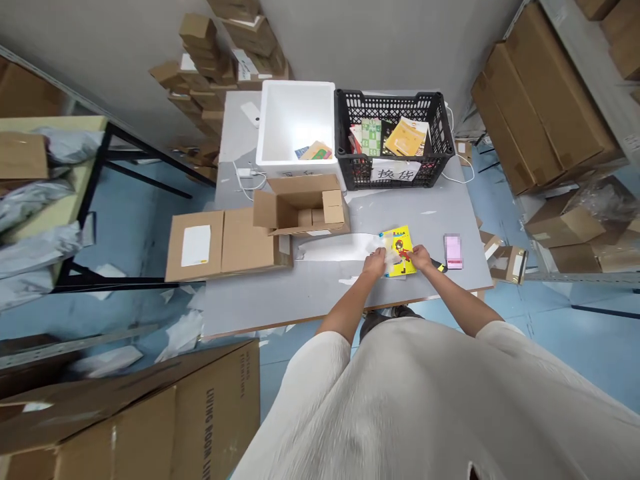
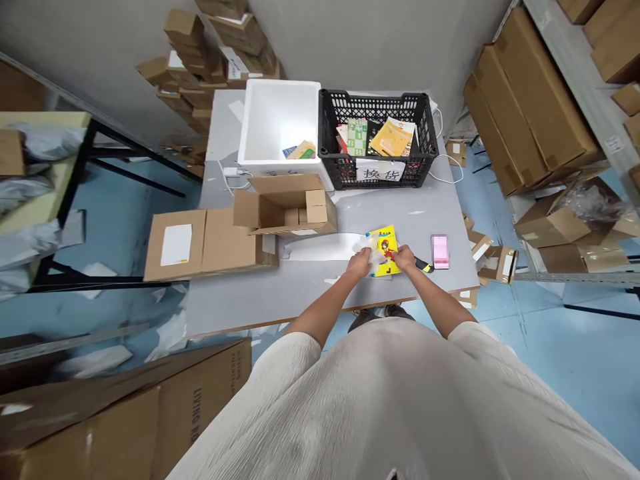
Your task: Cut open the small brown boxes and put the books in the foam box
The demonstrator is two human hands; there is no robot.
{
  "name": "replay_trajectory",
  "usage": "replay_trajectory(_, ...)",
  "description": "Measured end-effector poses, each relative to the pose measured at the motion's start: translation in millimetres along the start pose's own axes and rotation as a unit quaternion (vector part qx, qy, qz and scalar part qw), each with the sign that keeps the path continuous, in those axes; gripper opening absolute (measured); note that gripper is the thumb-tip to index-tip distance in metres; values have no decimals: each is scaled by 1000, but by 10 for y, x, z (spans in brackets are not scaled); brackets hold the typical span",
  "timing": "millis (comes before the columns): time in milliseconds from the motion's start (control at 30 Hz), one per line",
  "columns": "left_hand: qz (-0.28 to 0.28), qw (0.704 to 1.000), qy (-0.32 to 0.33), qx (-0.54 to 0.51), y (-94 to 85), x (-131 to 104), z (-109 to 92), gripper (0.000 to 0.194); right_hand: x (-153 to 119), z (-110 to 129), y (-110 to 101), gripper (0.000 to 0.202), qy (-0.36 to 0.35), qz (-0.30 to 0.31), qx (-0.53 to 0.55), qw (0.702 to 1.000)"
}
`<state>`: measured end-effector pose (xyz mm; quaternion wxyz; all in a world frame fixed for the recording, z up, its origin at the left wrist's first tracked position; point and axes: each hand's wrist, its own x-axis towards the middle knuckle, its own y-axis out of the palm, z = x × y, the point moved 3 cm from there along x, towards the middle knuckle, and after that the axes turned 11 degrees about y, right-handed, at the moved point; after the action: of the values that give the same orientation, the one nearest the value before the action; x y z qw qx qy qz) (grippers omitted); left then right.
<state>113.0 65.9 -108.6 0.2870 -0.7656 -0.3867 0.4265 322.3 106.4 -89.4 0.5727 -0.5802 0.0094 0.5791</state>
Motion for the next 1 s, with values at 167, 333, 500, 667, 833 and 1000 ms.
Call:
replay_trajectory(167,11,998,-11,54,108,41,-17,51,154,-139,-153,40,30,-43,26,998)
replay_trajectory(333,13,997,-10,77,103,42,-31,48,259,-209,-247,37,30,-38,-8,999)
replay_trajectory(500,11,996,14,86,-29,-43,-37,44,83,-97,-209,46,-107,-105,-66,986)
replay_trajectory(667,-43,989,38,133,-357,-275,-18,43,-319,387,129,38,-411,-10,-76,909)
replay_trajectory(833,-101,983,63,140,-755,-556,7,40,-631,779,356,45,-456,12,-147,877)
replay_trajectory(1000,-152,970,90,169,-1166,-852,-17,41,-903,1108,381,36,-475,22,-139,868)
